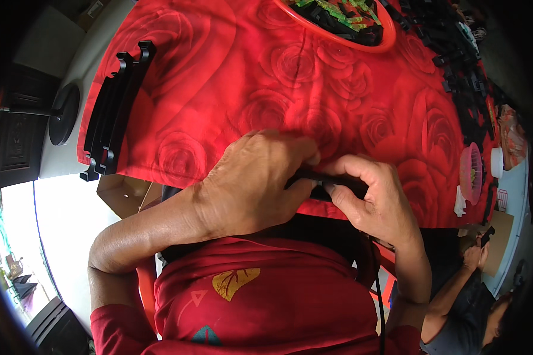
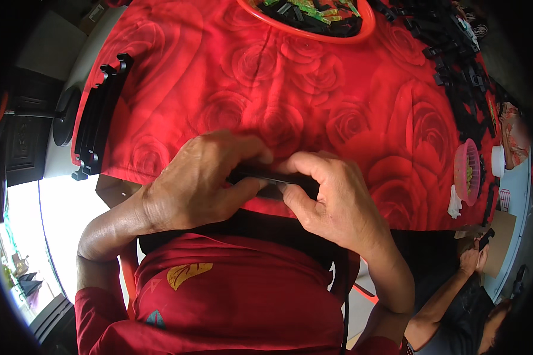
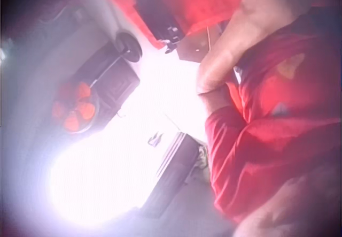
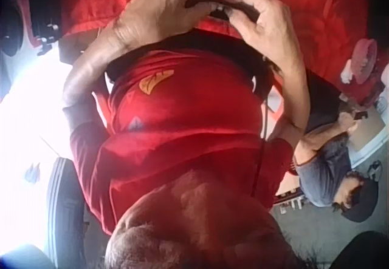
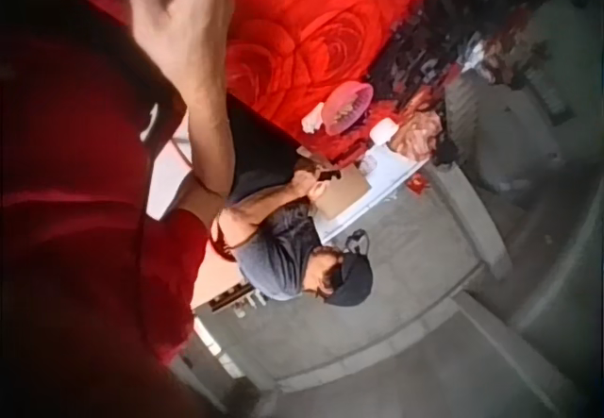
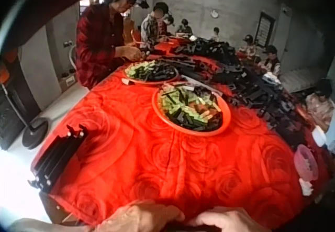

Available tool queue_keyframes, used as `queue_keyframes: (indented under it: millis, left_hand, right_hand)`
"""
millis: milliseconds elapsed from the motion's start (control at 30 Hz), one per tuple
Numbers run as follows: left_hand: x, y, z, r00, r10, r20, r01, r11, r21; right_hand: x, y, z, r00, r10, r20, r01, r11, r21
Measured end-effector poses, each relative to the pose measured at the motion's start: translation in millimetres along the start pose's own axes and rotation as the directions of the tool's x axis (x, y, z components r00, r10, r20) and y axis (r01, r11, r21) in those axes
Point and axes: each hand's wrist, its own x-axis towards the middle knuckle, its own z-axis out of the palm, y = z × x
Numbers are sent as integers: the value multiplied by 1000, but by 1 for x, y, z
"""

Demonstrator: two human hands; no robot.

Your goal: The person assembles small black plastic mechanical components by hand on a table.

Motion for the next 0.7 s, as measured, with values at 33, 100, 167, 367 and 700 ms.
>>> queue_keyframes:
  millis: [33,100,167,367,700]
  left_hand:
    - [0,-3,3,974,127,-186,-130,991,-4]
    - [-4,-5,-5,953,179,-245,-161,983,94]
    - [-11,-12,-13,931,281,-234,-228,947,228]
    - [-20,-34,11,901,412,-140,-342,870,356]
    - [-18,-43,16,887,436,-151,-397,889,230]
  right_hand:
    - [0,0,3,997,-48,-52,48,999,-7]
    - [-2,-1,5,995,-24,-101,20,999,-39]
    - [-3,2,4,986,-109,-124,90,984,-151]
    - [-3,-8,6,992,-53,-115,39,992,-118]
    - [8,-15,-5,794,-606,47,512,626,-588]
